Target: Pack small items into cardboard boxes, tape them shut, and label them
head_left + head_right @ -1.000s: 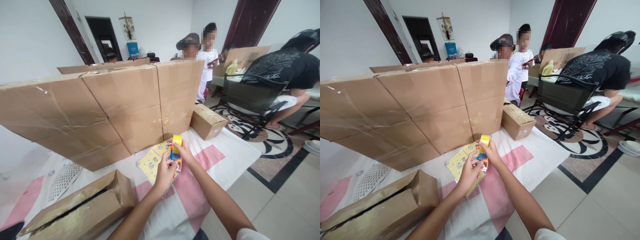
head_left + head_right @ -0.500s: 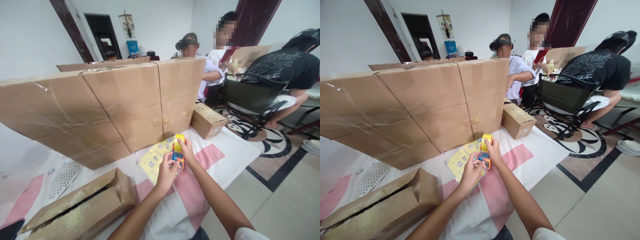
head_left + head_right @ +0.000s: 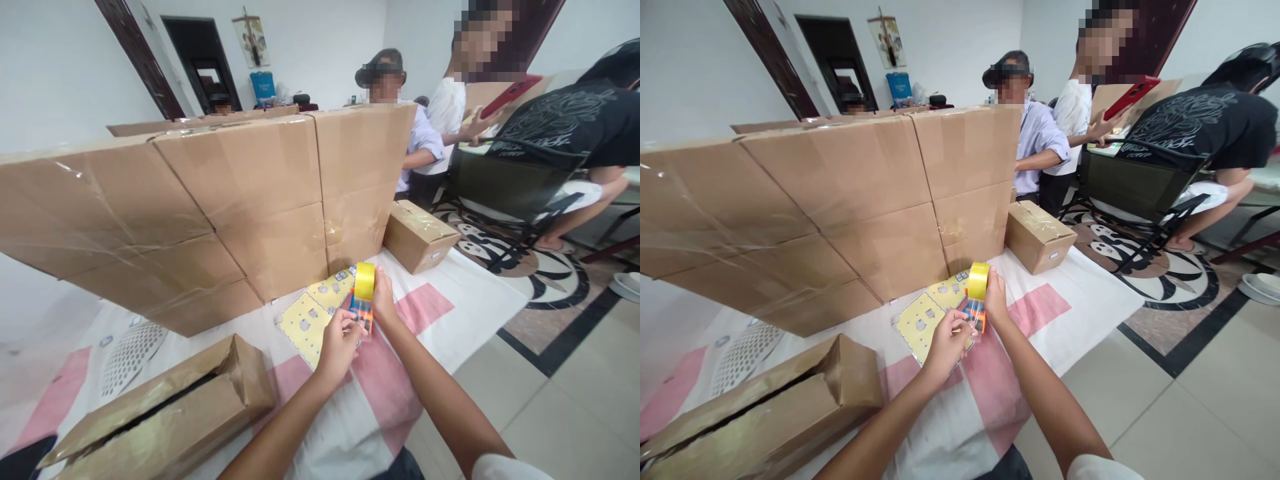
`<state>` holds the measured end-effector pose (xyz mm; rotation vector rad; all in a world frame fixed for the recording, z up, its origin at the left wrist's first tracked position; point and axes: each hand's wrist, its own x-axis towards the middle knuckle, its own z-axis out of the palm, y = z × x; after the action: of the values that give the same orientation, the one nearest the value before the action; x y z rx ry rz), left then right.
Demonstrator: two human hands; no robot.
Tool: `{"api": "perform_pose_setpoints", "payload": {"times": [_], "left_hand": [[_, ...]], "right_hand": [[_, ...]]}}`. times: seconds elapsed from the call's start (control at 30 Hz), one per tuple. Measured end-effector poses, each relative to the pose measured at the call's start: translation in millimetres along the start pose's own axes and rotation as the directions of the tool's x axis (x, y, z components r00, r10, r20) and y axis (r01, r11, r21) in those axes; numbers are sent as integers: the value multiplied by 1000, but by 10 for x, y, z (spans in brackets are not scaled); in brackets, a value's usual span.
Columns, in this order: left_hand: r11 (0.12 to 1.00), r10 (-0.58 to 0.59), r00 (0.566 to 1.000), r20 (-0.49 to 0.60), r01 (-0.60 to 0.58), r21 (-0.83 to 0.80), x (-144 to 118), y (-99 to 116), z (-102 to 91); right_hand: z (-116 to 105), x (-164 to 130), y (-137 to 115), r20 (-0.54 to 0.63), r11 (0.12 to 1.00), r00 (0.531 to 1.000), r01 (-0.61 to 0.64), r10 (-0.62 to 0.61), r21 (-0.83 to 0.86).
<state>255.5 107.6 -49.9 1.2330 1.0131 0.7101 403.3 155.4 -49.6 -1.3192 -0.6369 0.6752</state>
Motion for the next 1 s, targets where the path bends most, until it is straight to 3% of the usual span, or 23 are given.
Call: {"api": "perform_pose_setpoints", "payload": {"times": [0.3,1.0], "left_hand": [[998,-20,1000,19,21,-53,14,-16,4],[1000,-3,1000,25,3,-7,-41,-56,2]], "right_hand": [[-14,-6,-33,-66,999,998,-22,24,42],[-22,-50,-145,-47,999,998,-45,46,23]]}}
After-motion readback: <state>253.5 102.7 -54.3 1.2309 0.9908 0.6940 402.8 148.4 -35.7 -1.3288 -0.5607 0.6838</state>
